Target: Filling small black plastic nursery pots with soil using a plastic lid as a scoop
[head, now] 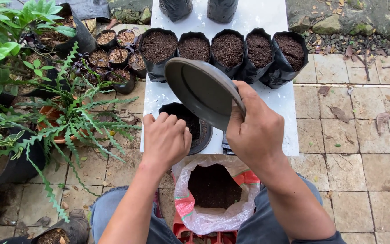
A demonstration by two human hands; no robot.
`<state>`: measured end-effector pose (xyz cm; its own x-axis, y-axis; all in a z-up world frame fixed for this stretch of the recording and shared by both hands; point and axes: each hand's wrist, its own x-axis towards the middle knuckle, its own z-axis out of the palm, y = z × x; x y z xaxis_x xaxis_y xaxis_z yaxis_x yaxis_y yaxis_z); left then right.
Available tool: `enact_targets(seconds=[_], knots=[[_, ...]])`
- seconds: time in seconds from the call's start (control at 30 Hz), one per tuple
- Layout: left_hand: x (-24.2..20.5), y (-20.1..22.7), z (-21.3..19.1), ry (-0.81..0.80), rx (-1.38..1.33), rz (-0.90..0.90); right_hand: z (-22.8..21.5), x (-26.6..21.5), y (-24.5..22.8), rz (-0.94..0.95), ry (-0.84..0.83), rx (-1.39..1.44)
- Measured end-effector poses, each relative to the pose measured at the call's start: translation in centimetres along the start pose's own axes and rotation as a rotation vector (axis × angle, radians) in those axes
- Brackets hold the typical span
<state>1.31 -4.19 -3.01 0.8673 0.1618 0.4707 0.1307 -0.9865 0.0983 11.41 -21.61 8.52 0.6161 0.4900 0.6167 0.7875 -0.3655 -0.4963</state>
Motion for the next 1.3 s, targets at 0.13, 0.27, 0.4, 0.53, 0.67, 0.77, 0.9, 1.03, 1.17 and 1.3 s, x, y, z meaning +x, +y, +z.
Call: enact_targets(seconds=[0.13,0.27,0.4,0.53,0.67,0.77,0.9,1.03,1.17,1.3], knots=[[-0.4,-0.3,1.7,-0.183,0.085,-0.035,-0.4,0.1,0.0,0.012,0.007,0.005],[-0.3,-0.1,1.8,-0.217,0.014,0.014,-0.7,0.3,0.1,0.022,0.003,0.025],[-0.4,0.0,1.5,-0.092,0.115,-0.025,-0.9,0.4,0.2,0.02,0.016,0.024],[-0.3,1.4,0.9,-0.139,0.158,-0.087,-1.0,0.7,-0.1,0.012,0.023,0.037],[0.2,2.5,-0.8,-0.445,-0.061,-0.103,-1.0,0.7,-0.3,0.01,0.008,0.031],[-0.3,2.2,-0.7,-0.365,-0.034,-0.106,-1.1,0.7,-0.5,0.022,-0.013,0.036],[-0.4,1.8,-0.9,-0.205,0.014,-0.078,-1.0,0.6,-0.5,0.035,-0.035,0.038],[-0.5,1.2,-0.8,-0.135,-0.003,-0.059,-1.0,0.4,-0.7,0.039,-0.061,0.028],[-0.6,1.5,-0.3,-0.206,-0.056,0.015,-1.2,0.1,-0.4,0.035,-0.072,-0.001],[-0.6,2.1,-1.2,-0.304,-0.119,0.033,-1.9,0.1,-0.9,0.06,-0.084,-0.017]])
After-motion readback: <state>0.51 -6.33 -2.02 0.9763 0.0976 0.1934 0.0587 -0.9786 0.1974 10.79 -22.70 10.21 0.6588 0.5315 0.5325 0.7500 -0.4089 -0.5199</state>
